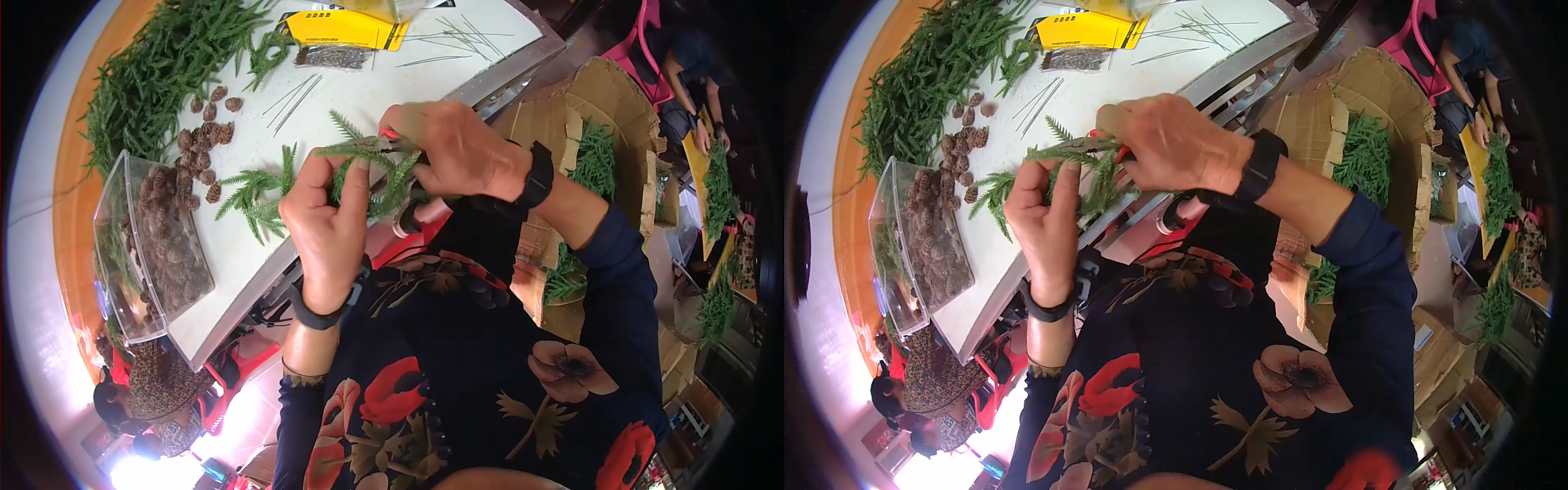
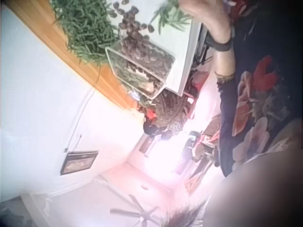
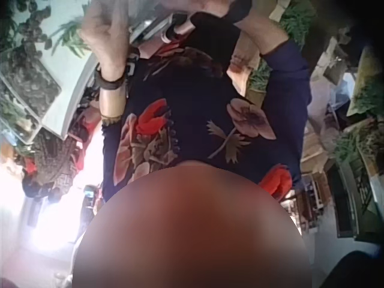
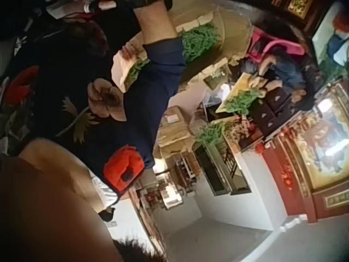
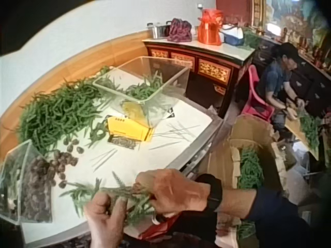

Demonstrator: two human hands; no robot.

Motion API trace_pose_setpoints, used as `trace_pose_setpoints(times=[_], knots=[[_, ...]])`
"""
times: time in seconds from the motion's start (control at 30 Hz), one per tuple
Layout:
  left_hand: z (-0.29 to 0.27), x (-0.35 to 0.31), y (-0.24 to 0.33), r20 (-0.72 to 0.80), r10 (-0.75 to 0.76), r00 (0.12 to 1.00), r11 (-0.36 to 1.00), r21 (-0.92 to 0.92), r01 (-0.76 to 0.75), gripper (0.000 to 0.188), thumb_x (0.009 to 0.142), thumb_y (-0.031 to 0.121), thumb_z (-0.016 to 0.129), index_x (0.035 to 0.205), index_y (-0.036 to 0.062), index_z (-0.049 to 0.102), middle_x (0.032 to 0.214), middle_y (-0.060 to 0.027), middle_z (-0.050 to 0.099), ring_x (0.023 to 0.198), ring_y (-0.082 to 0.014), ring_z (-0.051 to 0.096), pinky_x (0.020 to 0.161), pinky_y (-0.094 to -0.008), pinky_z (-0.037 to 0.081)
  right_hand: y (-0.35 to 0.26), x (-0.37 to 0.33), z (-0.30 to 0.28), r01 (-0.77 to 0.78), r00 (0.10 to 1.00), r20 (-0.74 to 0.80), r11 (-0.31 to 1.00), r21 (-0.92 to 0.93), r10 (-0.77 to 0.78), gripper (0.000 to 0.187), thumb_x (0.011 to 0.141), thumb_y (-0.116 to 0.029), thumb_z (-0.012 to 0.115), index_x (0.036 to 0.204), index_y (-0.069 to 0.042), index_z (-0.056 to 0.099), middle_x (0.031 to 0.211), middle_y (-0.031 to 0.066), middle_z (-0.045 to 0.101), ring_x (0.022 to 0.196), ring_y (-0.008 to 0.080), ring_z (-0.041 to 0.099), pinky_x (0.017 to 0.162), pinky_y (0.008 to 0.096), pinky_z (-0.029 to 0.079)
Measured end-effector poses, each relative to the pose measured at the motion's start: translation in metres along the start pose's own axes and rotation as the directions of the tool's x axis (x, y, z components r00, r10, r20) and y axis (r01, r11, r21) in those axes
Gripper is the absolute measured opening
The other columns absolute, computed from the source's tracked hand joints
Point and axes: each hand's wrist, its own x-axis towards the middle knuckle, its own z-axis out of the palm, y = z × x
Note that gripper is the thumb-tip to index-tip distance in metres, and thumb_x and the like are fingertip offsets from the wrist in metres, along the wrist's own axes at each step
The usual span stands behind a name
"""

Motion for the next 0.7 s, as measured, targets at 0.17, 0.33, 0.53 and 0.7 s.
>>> trace_pose_setpoints(times=[0.17, 0.33, 0.53, 0.7], knots=[[0.007, 0.001, 0.001, -0.04, 0.134, 0.99, 0.976, 0.18, -0.125, 0.007, 0.09, 0.006, 0.061, 0.096, 0.0018, 0.062, 0.08, -0.002, 0.065, 0.07, -0.0071, 0.057, 0.061, -0.026, 0.045, -0.017, -0.01, 0.002, -0.275, 0.957, 0.123, 0.959, 0.076, 0.264, 0.032, 0.062, -0.002, 0.059, 0.094, -0.003, 0.054, 0.076, 0.0191, 0.056, 0.074, 0.0428, 0.056, 0.062, 0.0442, 0.045], [0.005, 0.006, 0.0, 0.043, 0.083, 0.996, 0.996, 0.035, -0.084, 0.008, 0.091, 0.006, 0.059, 0.096, 0.0007, 0.062, 0.083, -0.0035, 0.066, 0.072, -0.009, 0.06, 0.062, -0.0278, 0.047, 0.001, -0.003, -0.013, -0.001, 1.0, -0.022, 0.999, -0.053, 0.0, 0.033, 0.062, -0.005, 0.063, 0.093, -0.004, 0.054, 0.076, 0.0149, 0.055, 0.071, 0.0393, 0.056, 0.06, 0.0432, 0.044], [-0.012, 0.016, 0.001, 0.71, -0.207, 0.673, 0.496, -0.516, 0.698, 0.019, 0.089, 0.005, 0.055, 0.104, -0.0036, 0.062, 0.09, -0.0068, 0.066, 0.079, -0.0108, 0.061, 0.068, -0.0256, 0.05, 0.017, 0.022, -0.032, 0.578, 0.811, 0.004, 0.801, -0.154, -0.585, 0.032, 0.065, -0.012, 0.067, 0.092, -0.003, 0.053, 0.076, 0.0096, 0.052, 0.067, 0.0332, 0.054, 0.058, 0.0403, 0.044], [-0.008, 0.016, -0.005, 0.764, -0.038, 0.644, 0.423, -0.572, 0.703, 0.02, 0.089, 0.005, 0.054, 0.105, -0.0038, 0.062, 0.092, -0.0073, 0.066, 0.081, -0.0098, 0.061, 0.07, -0.0263, 0.05, 0.014, 0.016, -0.031, 0.568, 0.818, -0.004, 0.809, -0.149, -0.575, 0.032, 0.065, -0.012, 0.068, 0.09, -0.002, 0.052, 0.076, 0.01, 0.052, 0.069, 0.0328, 0.056, 0.059, 0.0407, 0.044]])
